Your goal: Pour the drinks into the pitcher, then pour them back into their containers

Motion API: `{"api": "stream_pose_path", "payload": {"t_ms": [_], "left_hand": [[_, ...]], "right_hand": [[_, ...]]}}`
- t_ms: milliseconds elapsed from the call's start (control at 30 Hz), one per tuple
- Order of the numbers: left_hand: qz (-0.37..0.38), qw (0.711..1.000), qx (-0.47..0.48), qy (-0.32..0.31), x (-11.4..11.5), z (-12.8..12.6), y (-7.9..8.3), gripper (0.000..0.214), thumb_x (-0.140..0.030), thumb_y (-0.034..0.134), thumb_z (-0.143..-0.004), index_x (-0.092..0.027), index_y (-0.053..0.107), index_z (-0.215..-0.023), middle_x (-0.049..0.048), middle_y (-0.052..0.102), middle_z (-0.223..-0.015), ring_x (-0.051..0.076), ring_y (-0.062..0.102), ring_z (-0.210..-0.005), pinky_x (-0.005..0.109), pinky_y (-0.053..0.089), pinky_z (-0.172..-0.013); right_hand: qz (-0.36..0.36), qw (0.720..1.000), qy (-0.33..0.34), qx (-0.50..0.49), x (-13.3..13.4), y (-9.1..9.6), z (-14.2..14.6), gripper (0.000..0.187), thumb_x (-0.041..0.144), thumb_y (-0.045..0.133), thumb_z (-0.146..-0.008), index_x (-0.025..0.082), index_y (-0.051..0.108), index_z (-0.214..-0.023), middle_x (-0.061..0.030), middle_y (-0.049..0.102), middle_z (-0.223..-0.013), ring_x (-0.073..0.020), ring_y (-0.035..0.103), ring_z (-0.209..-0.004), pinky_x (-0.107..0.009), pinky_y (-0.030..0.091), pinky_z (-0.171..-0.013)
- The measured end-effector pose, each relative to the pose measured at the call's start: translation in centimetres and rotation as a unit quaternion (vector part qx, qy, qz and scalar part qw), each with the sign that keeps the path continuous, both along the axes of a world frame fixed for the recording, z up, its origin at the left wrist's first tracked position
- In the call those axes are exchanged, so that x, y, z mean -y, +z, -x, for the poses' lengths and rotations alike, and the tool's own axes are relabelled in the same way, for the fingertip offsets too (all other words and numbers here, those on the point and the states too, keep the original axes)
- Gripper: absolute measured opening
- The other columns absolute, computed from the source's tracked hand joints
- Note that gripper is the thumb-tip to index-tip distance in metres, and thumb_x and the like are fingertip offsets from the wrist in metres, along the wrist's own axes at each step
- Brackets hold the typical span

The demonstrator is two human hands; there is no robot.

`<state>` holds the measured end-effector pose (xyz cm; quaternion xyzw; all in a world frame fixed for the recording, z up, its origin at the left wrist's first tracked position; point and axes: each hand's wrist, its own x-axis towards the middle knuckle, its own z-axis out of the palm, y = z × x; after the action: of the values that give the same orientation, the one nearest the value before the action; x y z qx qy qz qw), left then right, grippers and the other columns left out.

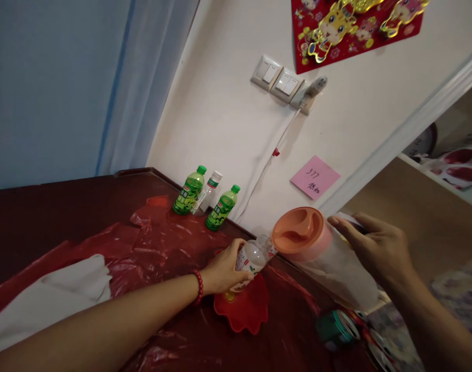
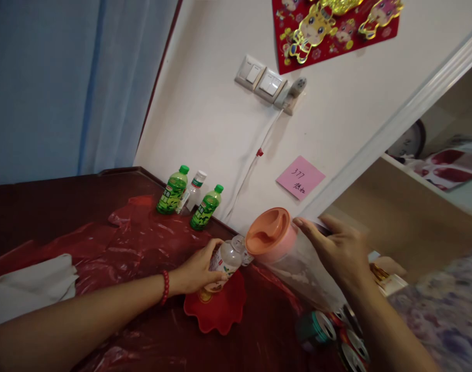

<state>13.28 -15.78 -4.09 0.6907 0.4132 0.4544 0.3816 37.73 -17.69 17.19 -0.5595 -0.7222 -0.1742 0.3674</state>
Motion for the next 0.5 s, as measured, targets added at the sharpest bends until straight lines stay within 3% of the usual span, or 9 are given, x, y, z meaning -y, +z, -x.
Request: {"api": "stream_pose_path", "payload": {"t_ms": [200, 500], "left_hand": [[0.0, 1.0, 0.007, -0.005, -0.2, 0.0, 0.1, 0.063, -0.023, 0.074, -0.07, -0.023, 0.044, -0.126, 0.0095, 0.066, -0.124, 0.029, 0.063, -0.113, 0.04, 0.047, -0.098], [-0.02, 1.0, 0.011, -0.019, -0.4, -0.1, 0.7, 0.062, -0.025, 0.072, -0.073, -0.021, 0.041, -0.126, 0.0138, 0.06, -0.131, 0.031, 0.059, -0.121, 0.045, 0.044, -0.105]], "right_hand": [[0.004, 0.99, 0.032, -0.135, -0.1, -2.3, -0.4, 0.059, 0.071, 0.07, -0.073, 0.02, 0.046, -0.054, 0.0048, 0.03, -0.055, -0.0126, 0.03, -0.054, -0.025, 0.02, -0.048], [-0.024, 0.947, 0.041, -0.318, -0.4, -8.5, -4.6, 0.062, 0.071, 0.069, -0.08, 0.021, 0.042, -0.055, 0.006, 0.034, -0.051, -0.0108, 0.031, -0.047, -0.023, 0.024, -0.043]]}}
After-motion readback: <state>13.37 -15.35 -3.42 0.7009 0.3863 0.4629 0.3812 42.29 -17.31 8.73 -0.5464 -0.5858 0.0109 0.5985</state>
